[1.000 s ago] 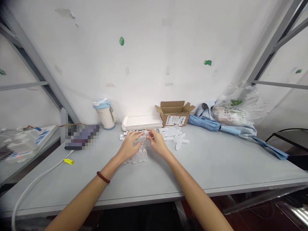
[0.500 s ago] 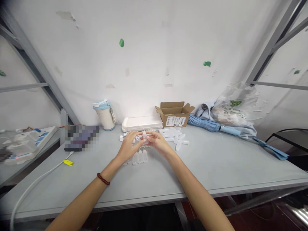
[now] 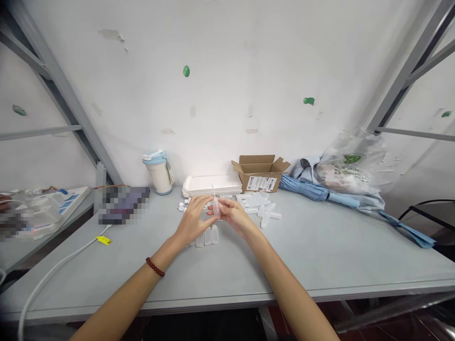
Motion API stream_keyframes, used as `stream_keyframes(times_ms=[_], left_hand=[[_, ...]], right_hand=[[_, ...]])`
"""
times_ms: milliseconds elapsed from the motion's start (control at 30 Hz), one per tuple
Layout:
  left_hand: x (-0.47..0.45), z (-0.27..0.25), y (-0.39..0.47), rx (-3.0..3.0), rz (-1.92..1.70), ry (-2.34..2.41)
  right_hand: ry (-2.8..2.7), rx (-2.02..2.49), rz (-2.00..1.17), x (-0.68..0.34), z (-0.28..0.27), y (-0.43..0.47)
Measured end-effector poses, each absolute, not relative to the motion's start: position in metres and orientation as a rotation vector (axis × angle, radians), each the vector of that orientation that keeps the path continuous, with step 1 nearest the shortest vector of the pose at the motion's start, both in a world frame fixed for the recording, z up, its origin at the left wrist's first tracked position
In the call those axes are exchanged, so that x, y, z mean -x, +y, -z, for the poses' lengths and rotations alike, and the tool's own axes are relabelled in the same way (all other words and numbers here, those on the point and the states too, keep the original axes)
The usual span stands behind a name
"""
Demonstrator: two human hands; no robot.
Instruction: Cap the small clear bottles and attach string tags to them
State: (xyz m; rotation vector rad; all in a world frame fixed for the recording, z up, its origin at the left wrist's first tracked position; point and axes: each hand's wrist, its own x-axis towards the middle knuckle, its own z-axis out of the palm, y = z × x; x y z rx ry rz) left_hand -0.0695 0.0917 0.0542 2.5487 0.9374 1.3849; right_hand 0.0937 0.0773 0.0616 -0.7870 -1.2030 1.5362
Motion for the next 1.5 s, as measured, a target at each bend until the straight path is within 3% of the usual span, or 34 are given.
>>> stream_keyframes(times_ms=[300, 900, 1267, 1500], left_hand=[[0.066, -0.052, 0.088, -2.686, -1.273, 0.911], [0.064, -0.054, 0.087, -2.579, -1.270, 0.831], [0.063, -0.057, 0.080, -2.592, -0.986, 0.772], [0.063, -0.060, 0.075, -2.530, -0.783, 0.849]], right_hand=[[-1.390, 1.024, -1.353, -0.095, -0.072, 0.072], [-1.505, 1.067, -1.451, -0.105, -0.077, 0.072], [-1.774, 1.242, -1.593, -0.125, -0.083, 0.071], [-1.911, 1.351, -1.512, -0.130, -0.084, 0.070]])
